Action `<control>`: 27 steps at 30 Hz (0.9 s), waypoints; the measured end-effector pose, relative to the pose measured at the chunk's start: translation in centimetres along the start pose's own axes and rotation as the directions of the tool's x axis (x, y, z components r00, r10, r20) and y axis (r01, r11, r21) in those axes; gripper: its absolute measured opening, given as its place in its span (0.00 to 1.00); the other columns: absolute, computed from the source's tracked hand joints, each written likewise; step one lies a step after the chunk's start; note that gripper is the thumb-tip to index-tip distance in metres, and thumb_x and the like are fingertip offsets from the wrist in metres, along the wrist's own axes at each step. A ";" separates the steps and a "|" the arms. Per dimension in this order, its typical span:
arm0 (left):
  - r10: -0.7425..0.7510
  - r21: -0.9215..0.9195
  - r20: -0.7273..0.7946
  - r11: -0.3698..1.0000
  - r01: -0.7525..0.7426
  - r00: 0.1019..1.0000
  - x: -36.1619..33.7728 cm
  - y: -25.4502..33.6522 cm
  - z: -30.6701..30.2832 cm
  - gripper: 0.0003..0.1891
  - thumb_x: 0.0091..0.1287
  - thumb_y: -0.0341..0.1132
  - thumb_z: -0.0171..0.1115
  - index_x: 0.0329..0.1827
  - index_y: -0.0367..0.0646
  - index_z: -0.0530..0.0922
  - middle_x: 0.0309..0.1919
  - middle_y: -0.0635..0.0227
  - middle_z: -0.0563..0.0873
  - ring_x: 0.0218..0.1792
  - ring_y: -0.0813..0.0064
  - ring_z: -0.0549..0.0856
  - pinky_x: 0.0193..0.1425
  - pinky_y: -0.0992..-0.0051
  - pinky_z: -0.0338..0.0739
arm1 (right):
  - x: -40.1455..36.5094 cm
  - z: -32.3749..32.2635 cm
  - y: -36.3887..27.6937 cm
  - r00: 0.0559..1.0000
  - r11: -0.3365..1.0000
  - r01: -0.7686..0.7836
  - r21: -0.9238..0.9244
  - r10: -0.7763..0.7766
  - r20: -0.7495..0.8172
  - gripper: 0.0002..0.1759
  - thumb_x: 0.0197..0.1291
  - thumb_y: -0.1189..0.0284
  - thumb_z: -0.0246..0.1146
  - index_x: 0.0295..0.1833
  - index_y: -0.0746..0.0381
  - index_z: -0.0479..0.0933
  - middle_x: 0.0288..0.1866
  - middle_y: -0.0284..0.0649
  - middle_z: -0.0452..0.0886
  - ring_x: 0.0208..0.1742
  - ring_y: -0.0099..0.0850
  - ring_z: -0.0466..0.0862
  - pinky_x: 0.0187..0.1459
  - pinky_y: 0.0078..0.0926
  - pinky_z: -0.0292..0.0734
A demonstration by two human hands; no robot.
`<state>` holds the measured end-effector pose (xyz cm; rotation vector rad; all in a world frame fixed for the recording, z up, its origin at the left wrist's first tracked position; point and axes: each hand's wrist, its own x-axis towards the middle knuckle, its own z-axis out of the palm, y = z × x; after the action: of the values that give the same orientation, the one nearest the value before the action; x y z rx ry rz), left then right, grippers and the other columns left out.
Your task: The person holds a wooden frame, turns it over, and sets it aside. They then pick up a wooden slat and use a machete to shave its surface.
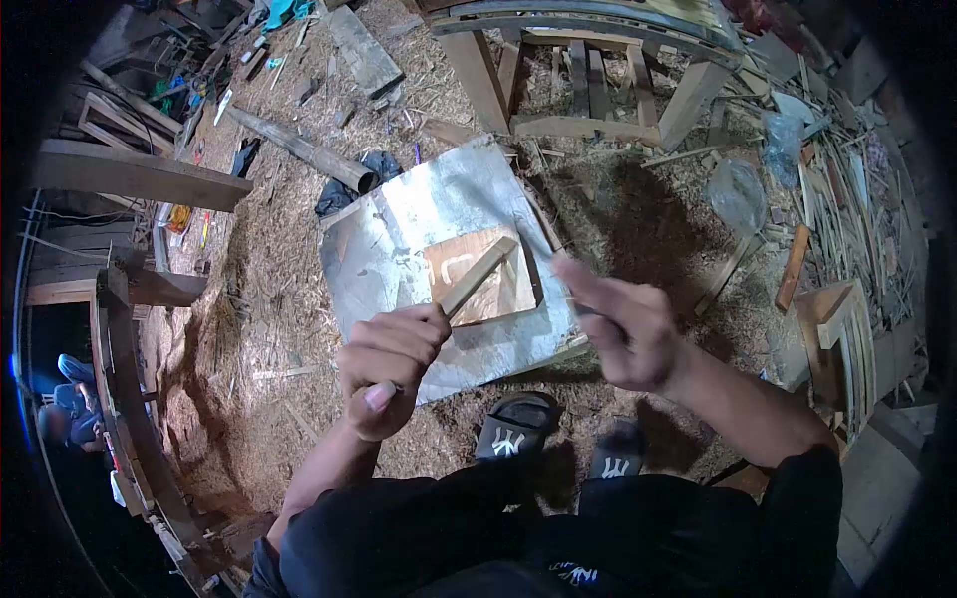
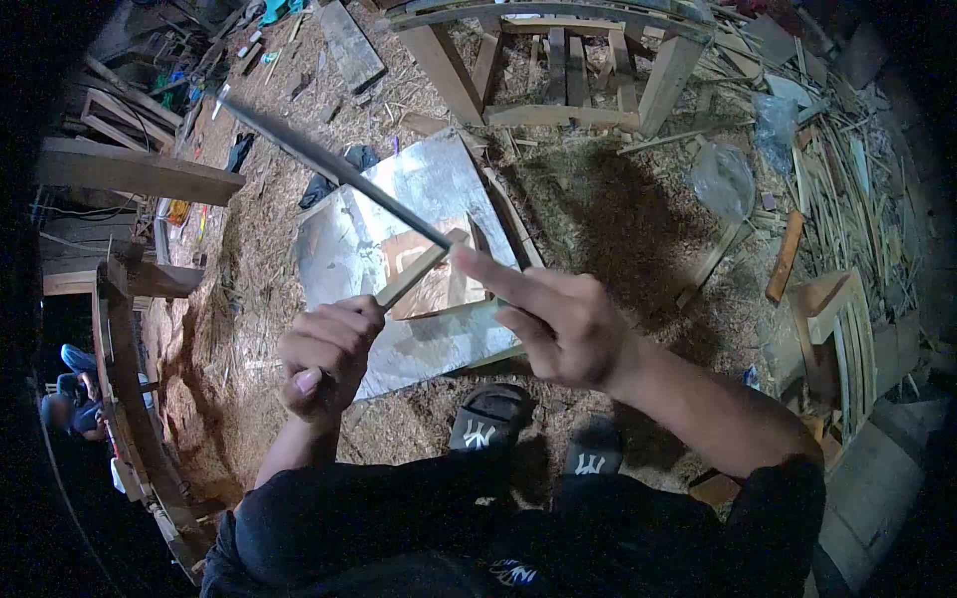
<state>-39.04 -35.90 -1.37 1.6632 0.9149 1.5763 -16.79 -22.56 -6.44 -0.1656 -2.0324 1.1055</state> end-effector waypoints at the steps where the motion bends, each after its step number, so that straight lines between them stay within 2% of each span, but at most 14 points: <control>1: -0.002 0.004 -0.008 1.000 0.002 1.000 -0.1 -0.1 0.0 0.28 0.65 0.45 0.47 0.08 0.43 0.54 0.07 0.68 0.56 0.10 0.69 0.54 0.24 0.65 0.58 | -0.4 0.3 -0.2 1.000 1.000 0.001 -0.001 -0.001 -0.002 0.26 0.76 0.69 0.53 0.77 0.57 0.65 0.34 0.48 0.88 0.22 0.27 0.83 0.23 0.36 0.79; 3: 0.006 0.015 -0.022 1.000 -0.006 1.000 0.0 -0.2 0.2 0.28 0.64 0.46 0.47 0.08 0.42 0.55 0.07 0.67 0.56 0.10 0.69 0.54 0.24 0.65 0.58 | -0.5 0.6 -0.7 0.811 0.857 -0.508 -0.091 0.511 0.284 0.27 0.73 0.74 0.55 0.77 0.59 0.67 0.28 0.53 0.84 0.20 0.27 0.79 0.31 0.30 0.79; 5: 0.025 0.005 -0.006 1.000 -0.025 1.000 0.4 -0.1 0.3 0.28 0.65 0.46 0.47 0.08 0.41 0.56 0.07 0.67 0.56 0.10 0.68 0.54 0.24 0.66 0.58 | -0.5 0.2 -0.7 0.824 0.857 -0.513 -0.048 0.507 0.252 0.28 0.73 0.74 0.56 0.77 0.54 0.68 0.22 0.54 0.79 0.20 0.26 0.80 0.30 0.31 0.79; 7: -0.004 0.010 -0.002 1.000 0.004 1.000 0.6 0.0 0.2 0.29 0.65 0.47 0.47 0.08 0.41 0.55 0.07 0.67 0.56 0.10 0.68 0.54 0.24 0.66 0.58 | 1.3 -1.2 -2.0 0.702 0.772 -0.621 -0.135 0.624 0.344 0.27 0.73 0.74 0.55 0.76 0.60 0.68 0.32 0.55 0.85 0.26 0.28 0.85 0.32 0.29 0.80; 8: -0.010 0.007 -0.016 1.000 0.010 1.000 0.7 0.1 0.3 0.28 0.65 0.47 0.47 0.08 0.41 0.55 0.07 0.67 0.57 0.10 0.68 0.54 0.24 0.66 0.58 | 1.6 -0.9 -1.5 0.704 0.775 -0.617 -0.139 0.622 0.342 0.27 0.73 0.74 0.55 0.76 0.60 0.68 0.32 0.55 0.85 0.26 0.28 0.85 0.32 0.29 0.80; 9: -0.008 0.005 -0.021 1.000 0.008 1.000 0.8 0.1 0.2 0.28 0.65 0.47 0.47 0.08 0.41 0.55 0.07 0.67 0.57 0.10 0.68 0.54 0.24 0.66 0.58 | 1.5 -0.2 -0.7 0.924 0.935 -0.352 -0.037 0.353 0.147 0.27 0.74 0.72 0.55 0.76 0.59 0.67 0.34 0.53 0.87 0.24 0.30 0.85 0.31 0.31 0.82; 10: -0.016 0.005 -0.008 1.000 0.016 1.000 0.9 0.2 0.1 0.29 0.65 0.47 0.47 0.08 0.42 0.55 0.07 0.67 0.56 0.10 0.68 0.54 0.24 0.66 0.57 | 1.3 0.3 0.0 0.996 0.999 -0.036 0.002 0.036 -0.077 0.27 0.74 0.70 0.56 0.77 0.59 0.66 0.36 0.52 0.88 0.22 0.32 0.85 0.30 0.34 0.84; 13: -0.032 -0.007 -0.031 0.999 0.032 0.999 1.5 0.3 0.3 0.29 0.66 0.48 0.47 0.08 0.43 0.55 0.07 0.68 0.56 0.10 0.68 0.54 0.24 0.66 0.56 | 0.6 0.3 0.9 0.992 0.995 0.100 -0.012 -0.101 -0.080 0.28 0.73 0.70 0.56 0.76 0.64 0.65 0.47 0.53 0.88 0.24 0.34 0.86 0.32 0.35 0.85; 15: -0.029 -0.020 -0.057 0.999 0.028 0.998 1.7 0.4 0.3 0.29 0.66 0.48 0.48 0.08 0.43 0.55 0.08 0.68 0.56 0.10 0.69 0.54 0.24 0.66 0.55 | -0.3 0.8 0.4 0.997 0.997 -0.065 -0.035 0.066 0.033 0.28 0.74 0.70 0.56 0.77 0.59 0.65 0.47 0.53 0.88 0.25 0.34 0.86 0.32 0.37 0.85; 17: -0.021 -0.044 -0.062 0.999 0.018 0.998 1.7 0.2 0.3 0.30 0.67 0.49 0.48 0.09 0.44 0.55 0.08 0.69 0.56 0.11 0.69 0.54 0.24 0.66 0.54 | 0.1 0.5 -0.9 0.817 0.855 -0.514 -0.062 0.510 0.269 0.26 0.74 0.74 0.53 0.76 0.57 0.68 0.42 0.58 0.87 0.30 0.29 0.89 0.35 0.31 0.82; 18: -0.016 -0.045 -0.057 0.999 0.014 0.998 2.0 0.1 0.2 0.30 0.67 0.49 0.48 0.09 0.44 0.55 0.08 0.69 0.56 0.11 0.69 0.54 0.24 0.66 0.54 | 0.2 0.3 -0.6 0.792 0.836 -0.546 -0.052 0.535 0.295 0.26 0.74 0.73 0.54 0.76 0.52 0.68 0.36 0.60 0.86 0.27 0.30 0.88 0.34 0.34 0.82; 22: -0.030 -0.040 -0.066 0.999 0.028 0.997 2.4 0.3 0.3 0.30 0.67 0.50 0.48 0.09 0.44 0.54 0.08 0.69 0.56 0.11 0.68 0.54 0.24 0.67 0.53 | 1.1 0.0 -0.4 0.816 0.855 -0.513 -0.073 0.513 0.267 0.26 0.74 0.73 0.54 0.76 0.55 0.68 0.36 0.57 0.86 0.28 0.30 0.89 0.35 0.35 0.82; 24: -0.037 -0.039 -0.075 0.999 0.034 0.996 2.2 0.3 0.3 0.30 0.68 0.50 0.48 0.09 0.43 0.55 0.08 0.69 0.56 0.11 0.68 0.54 0.23 0.67 0.53 | 1.7 0.9 -0.3 0.996 0.999 -0.033 0.000 0.033 -0.087 0.26 0.76 0.69 0.54 0.77 0.48 0.66 0.39 0.52 0.88 0.22 0.33 0.86 0.27 0.37 0.84; 27: -0.047 -0.040 -0.059 0.998 0.044 0.997 2.0 0.2 0.1 0.30 0.68 0.50 0.48 0.09 0.43 0.55 0.08 0.68 0.57 0.11 0.68 0.54 0.24 0.67 0.53 | 0.1 1.2 1.0 0.997 0.999 0.012 -0.043 -0.015 -0.071 0.26 0.76 0.69 0.53 0.77 0.47 0.66 0.35 0.50 0.87 0.17 0.30 0.82 0.25 0.36 0.82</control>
<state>-38.83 -34.35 -0.16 1.5655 0.9405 1.6107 -17.94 -22.71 -7.49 -0.2096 -1.9911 1.0343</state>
